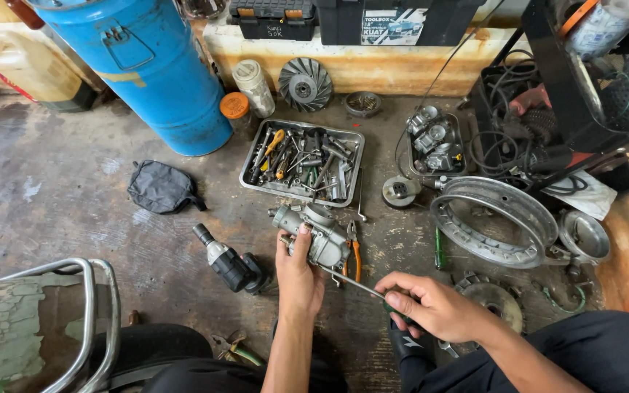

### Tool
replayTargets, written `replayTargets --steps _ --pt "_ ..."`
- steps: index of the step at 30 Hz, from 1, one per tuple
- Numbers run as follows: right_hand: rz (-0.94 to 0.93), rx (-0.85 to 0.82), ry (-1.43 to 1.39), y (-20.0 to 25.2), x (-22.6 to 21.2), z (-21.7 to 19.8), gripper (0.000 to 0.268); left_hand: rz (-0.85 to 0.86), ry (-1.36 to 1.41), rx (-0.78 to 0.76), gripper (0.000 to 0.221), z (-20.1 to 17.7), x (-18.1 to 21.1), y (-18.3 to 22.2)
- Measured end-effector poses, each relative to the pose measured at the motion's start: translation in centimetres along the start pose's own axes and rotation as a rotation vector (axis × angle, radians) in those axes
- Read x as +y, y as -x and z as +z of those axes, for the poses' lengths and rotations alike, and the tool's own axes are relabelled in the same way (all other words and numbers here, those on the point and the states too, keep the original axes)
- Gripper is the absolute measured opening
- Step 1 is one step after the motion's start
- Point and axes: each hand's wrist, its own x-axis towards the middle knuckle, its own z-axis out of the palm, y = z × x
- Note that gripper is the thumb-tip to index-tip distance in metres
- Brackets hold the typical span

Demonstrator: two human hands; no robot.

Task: The person is disassembling and cleaning a motorcycle carburetor using hand tools in a workshop.

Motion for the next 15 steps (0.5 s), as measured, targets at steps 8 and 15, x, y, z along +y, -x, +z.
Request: replayTargets --steps 8,15 --pt "-0.016 -0.002 0.044 -1.0 1.0 1.5 0.032 0.024 -0.1 0.144 0.026 -0.3 -0.7 0.1" --pt "-0.369 0.2 0.249 -1.7 1.5 2.9 0.025 0.191 -0.545 0.263 0.038 0.3 -0.6 0.6"
